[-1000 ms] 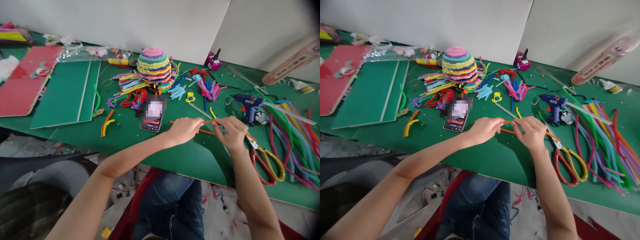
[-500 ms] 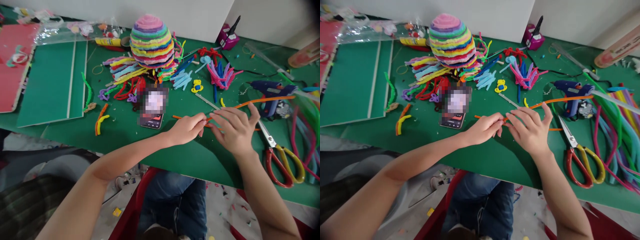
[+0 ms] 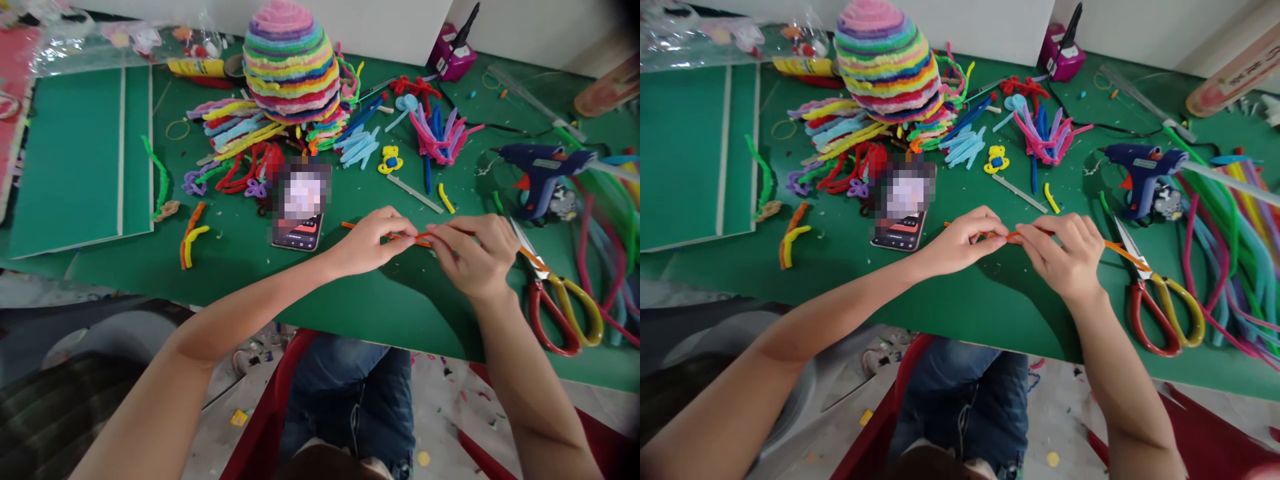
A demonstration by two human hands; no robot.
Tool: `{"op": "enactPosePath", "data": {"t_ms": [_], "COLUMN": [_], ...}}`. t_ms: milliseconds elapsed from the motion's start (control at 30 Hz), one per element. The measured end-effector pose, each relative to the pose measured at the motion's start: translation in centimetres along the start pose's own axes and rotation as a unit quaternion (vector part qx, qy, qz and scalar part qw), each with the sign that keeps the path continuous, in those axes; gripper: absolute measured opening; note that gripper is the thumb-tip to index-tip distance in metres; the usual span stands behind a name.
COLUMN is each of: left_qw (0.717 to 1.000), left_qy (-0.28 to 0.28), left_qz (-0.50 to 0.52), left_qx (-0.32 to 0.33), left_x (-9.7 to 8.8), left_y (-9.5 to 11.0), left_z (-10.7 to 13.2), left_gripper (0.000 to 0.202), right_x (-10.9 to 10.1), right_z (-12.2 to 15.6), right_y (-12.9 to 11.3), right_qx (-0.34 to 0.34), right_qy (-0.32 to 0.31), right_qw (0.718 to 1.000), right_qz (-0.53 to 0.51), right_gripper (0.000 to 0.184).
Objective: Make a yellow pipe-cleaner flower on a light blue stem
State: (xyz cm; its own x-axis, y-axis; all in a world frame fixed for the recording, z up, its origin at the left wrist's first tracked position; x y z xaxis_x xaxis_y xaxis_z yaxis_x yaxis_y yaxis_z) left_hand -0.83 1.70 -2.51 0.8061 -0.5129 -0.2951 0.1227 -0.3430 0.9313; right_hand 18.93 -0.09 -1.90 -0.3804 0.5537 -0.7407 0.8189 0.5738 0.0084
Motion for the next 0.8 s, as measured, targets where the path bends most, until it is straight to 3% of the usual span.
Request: {"op": "enactPosePath", "data": {"t_ms": [133,367,800], "left_qw": [0.994,0.978,0.974], "left_qy": [-0.048,-0.059,-0.072], "left_qz": [0.083,0.165,0.177], "left_qx": [-0.051,-0.113,-0.121], "left_x": [-0.19,0.26,0.5], "left_y": [-0.16,0.03,0.17], "left_z": [-0.2,0.12,0.16], "left_gripper": [0.011,0.009,0.011], "right_x": [0.26,0.68,0.73], "right_z": [0.21,0.71,0.73], "right_y": [0.62,0.63,0.33], "right_qx": [0.018,0.047,0.049], "right_qy": [-0.04,-0.04,0.018], "right_qw": [0.999,0.996,0.998], "right_qz": [-0.013,-0.062,-0.039], "right_gripper": [0.009,0.011,0.008]}}
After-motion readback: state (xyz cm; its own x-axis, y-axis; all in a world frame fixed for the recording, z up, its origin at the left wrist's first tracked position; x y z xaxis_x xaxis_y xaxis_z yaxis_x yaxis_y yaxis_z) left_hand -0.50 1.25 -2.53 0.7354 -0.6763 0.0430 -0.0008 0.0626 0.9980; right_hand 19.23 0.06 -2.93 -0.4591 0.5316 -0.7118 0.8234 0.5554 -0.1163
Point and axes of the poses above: each hand's wrist, its own z-axis away from the middle knuckle, its own x-axis out of the palm, y = z × x, the point moved 1 cm from there along -z, towards the middle knuckle, and after that the axes turned 6 degrees about x, right-handed, at the moved point
